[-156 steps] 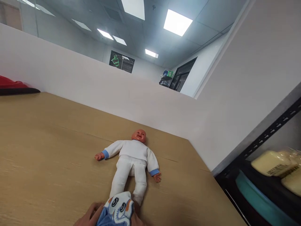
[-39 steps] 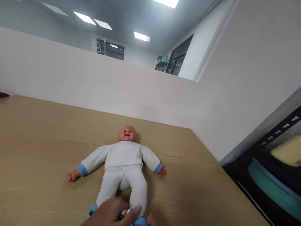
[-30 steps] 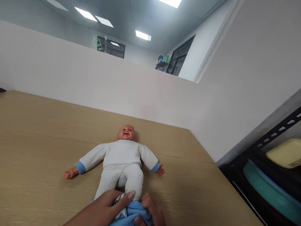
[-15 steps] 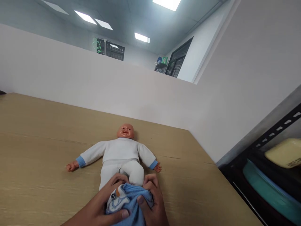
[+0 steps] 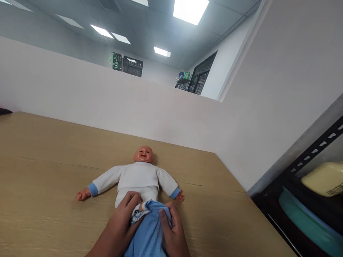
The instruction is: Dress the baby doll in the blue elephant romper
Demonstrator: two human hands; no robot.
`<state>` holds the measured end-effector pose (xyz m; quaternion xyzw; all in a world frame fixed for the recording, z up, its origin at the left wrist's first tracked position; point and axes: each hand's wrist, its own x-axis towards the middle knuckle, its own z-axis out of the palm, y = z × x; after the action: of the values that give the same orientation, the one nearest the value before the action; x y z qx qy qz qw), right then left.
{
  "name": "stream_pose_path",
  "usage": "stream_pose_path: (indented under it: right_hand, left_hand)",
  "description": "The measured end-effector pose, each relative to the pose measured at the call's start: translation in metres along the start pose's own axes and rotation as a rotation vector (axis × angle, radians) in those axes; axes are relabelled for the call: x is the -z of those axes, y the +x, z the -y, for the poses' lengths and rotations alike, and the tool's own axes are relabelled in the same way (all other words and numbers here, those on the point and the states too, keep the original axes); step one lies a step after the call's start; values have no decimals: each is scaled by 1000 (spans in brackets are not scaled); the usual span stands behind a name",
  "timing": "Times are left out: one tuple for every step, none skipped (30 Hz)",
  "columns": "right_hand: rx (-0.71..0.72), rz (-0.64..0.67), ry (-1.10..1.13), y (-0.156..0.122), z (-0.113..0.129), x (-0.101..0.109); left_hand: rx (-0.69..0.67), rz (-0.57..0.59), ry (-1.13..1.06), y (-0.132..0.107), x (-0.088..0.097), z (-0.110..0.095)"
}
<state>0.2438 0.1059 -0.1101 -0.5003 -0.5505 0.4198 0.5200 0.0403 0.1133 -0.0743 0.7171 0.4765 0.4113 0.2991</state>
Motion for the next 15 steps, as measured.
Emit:
stream_pose_path:
  right_hand:
    - [24, -32, -24, 3, 1, -2]
    - [53, -69, -51, 6, 2, -3]
    - [73, -93, -73, 9, 3, -5]
    - [73, -97, -83, 12, 4, -6]
    - [54, -82, -81, 16, 3, -7]
    - [24, -56, -70, 21, 1, -8]
    - [-5, -24, -55, 26, -2, -7]
    - [-18, -2, -41, 33, -6, -7]
    - [-13, 9, -33, 40, -10, -7]
    - [4, 8, -28, 47, -15, -7]
    - [20, 7, -24, 53, -19, -7]
    - [28, 7, -19, 59, -23, -7]
    - [29, 8, -13, 63, -26, -7]
    - [26, 10, -6, 66, -29, -7]
    - [19, 11, 0, 67, -31, -8]
  left_hand:
    - [10, -12, 5, 2, 0, 3]
    - [31, -20, 12, 3, 0, 9]
    - [55, -29, 27, 5, -1, 15]
    - [74, -35, 51, 7, -1, 21]
    - [84, -31, 80, 9, -1, 26]
    - [85, -14, 108, 11, -1, 30]
    - [83, 13, 133, 14, -1, 31]
    - [84, 40, 162, 17, -1, 30]
    - [90, 76, 201, 21, -1, 27]
    - [101, 118, 248, 25, -1, 22]
    - [112, 158, 296, 29, -2, 15]
    - [120, 188, 340, 32, -2, 8]
    - [123, 205, 373, 36, -3, 1]
    - [120, 210, 394, 38, -3, -6]
    - [108, 206, 400, 39, -2, -11]
